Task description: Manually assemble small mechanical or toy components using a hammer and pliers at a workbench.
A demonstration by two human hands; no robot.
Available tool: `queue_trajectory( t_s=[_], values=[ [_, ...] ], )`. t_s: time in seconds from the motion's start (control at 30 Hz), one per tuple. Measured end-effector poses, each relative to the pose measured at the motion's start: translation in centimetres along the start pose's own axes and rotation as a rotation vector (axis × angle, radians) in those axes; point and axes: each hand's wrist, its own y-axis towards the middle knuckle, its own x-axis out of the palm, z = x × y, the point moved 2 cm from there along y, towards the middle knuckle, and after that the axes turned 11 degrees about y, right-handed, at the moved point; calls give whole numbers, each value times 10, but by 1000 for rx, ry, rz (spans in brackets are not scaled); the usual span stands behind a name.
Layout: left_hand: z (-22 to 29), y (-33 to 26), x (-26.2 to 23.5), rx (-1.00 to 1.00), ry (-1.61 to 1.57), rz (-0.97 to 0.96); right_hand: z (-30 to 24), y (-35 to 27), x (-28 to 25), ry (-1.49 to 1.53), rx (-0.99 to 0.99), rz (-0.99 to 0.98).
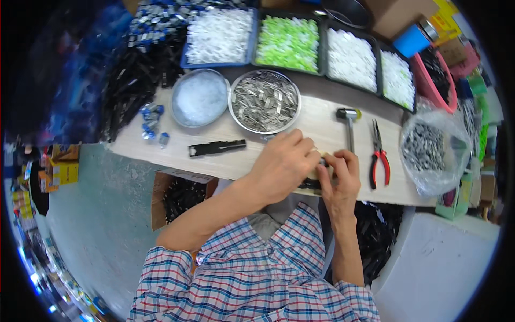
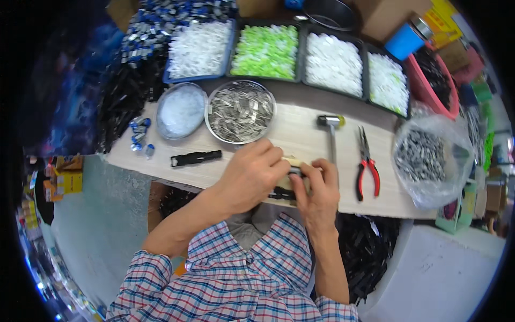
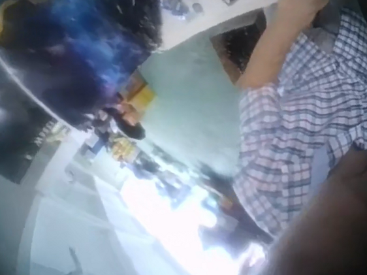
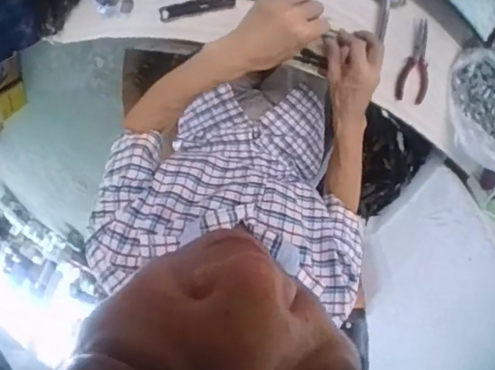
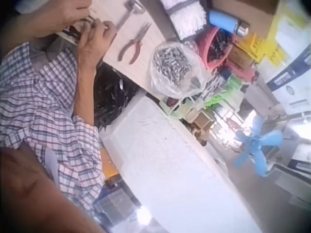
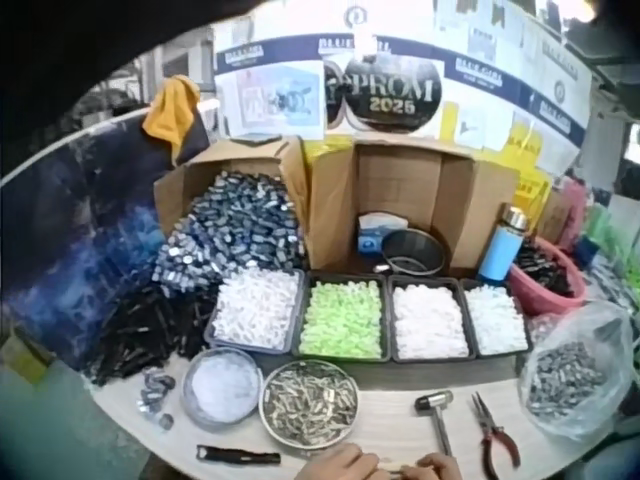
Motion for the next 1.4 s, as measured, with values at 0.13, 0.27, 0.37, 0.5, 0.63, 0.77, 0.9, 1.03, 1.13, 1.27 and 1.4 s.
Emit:
queue_trajectory(
  t_s=[0.13, 0.27, 0.37, 0.5, 0.63, 0.77, 0.9, 1.03, 1.13, 1.27, 1.4],
  values=[
    [3, -1, 0, 4, -14, -18, 8, -10, -2, -11, 25, 36],
    [-3, -3, -4, 9, 5, -12, 13, -11, -21, 267, 200, -40],
    [-35, 4, -13, -129, -77, 67, 20, -12, -56, 396, 294, 92],
    [-121, 28, -45, -404, 63, 401, 77, 15, -136, 37, 81, 350],
    [-188, 35, -59, -478, 367, 454, 133, 54, -200, -483, 195, 382],
    [-191, 54, -52, -404, 411, 407, 182, 55, -223, -842, 26, 314],
    [-210, 82, -44, -196, 533, 409, 177, 60, -215, -861, 43, 200],
    [-219, 105, -29, -155, 583, 325, 181, 62, -223, -784, 55, 218],
    [-220, 118, -24, -161, 639, 264, 180, 60, -227, -715, 33, 219],
    [-221, 125, -22, -252, 605, 180, 163, 57, -223, -723, -33, 260],
    [-232, 122, -23, -415, 361, 351, 138, 48, -213, -514, 6, 447]
  ],
)
